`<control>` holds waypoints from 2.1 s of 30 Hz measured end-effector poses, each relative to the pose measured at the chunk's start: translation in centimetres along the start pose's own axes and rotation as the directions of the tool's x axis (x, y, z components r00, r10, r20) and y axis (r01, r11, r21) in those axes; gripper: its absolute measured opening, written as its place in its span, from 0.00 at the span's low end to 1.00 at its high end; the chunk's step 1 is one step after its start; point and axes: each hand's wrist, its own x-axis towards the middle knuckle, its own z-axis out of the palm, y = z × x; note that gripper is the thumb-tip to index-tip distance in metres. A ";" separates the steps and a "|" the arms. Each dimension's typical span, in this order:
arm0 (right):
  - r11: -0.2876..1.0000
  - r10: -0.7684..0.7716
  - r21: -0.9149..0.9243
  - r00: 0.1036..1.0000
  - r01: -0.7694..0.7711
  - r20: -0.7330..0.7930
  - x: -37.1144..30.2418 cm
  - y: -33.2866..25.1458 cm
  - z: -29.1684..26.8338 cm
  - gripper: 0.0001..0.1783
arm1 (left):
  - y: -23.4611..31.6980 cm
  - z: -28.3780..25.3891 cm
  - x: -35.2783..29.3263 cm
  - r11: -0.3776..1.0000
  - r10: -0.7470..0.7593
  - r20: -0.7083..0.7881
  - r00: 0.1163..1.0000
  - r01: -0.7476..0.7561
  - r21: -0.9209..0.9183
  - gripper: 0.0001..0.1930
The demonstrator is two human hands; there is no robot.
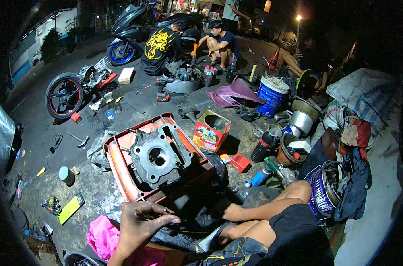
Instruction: The recorder is inspecting and assembling components of a motorcycle engine head.
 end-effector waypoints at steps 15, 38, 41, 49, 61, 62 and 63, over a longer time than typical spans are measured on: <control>0.986 0.137 0.074 0.984 -0.147 0.115 -1.0 -0.9 -6.0 0.08 | 1.5 0.1 0.2 0.997 -0.080 0.021 0.997 0.079 0.020 0.05; -0.169 0.691 0.985 0.709 -0.033 0.143 -0.8 -0.4 -11.9 0.10 | 0.0 -0.2 -0.9 0.997 0.074 -0.150 0.986 -0.076 -0.009 0.08; 0.012 0.818 0.967 0.553 0.256 -0.157 -5.0 -0.3 -25.1 0.13 | 1.2 0.1 0.7 0.978 0.207 -0.118 0.971 -0.209 -0.008 0.07; -0.587 0.524 0.506 0.773 0.632 -0.357 -7.5 0.0 -36.7 0.48 | 5.0 0.0 3.5 0.877 0.021 -0.085 0.996 -0.059 -0.477 0.09; 0.096 0.505 0.734 0.602 0.672 -0.618 -5.5 -1.0 -36.0 0.39 | 6.9 0.6 4.0 0.873 0.050 -0.099 0.994 -0.091 -0.479 0.08; 0.269 0.554 0.763 0.554 0.588 -0.622 -5.1 -1.0 -35.5 0.33 | 6.2 0.7 4.2 0.876 0.032 -0.092 0.995 -0.072 -0.477 0.08; 0.277 0.549 0.731 0.521 0.624 -0.653 -4.4 -1.2 -35.4 0.31 | 5.7 0.7 4.1 0.890 0.125 -0.154 0.980 -0.179 -0.419 0.07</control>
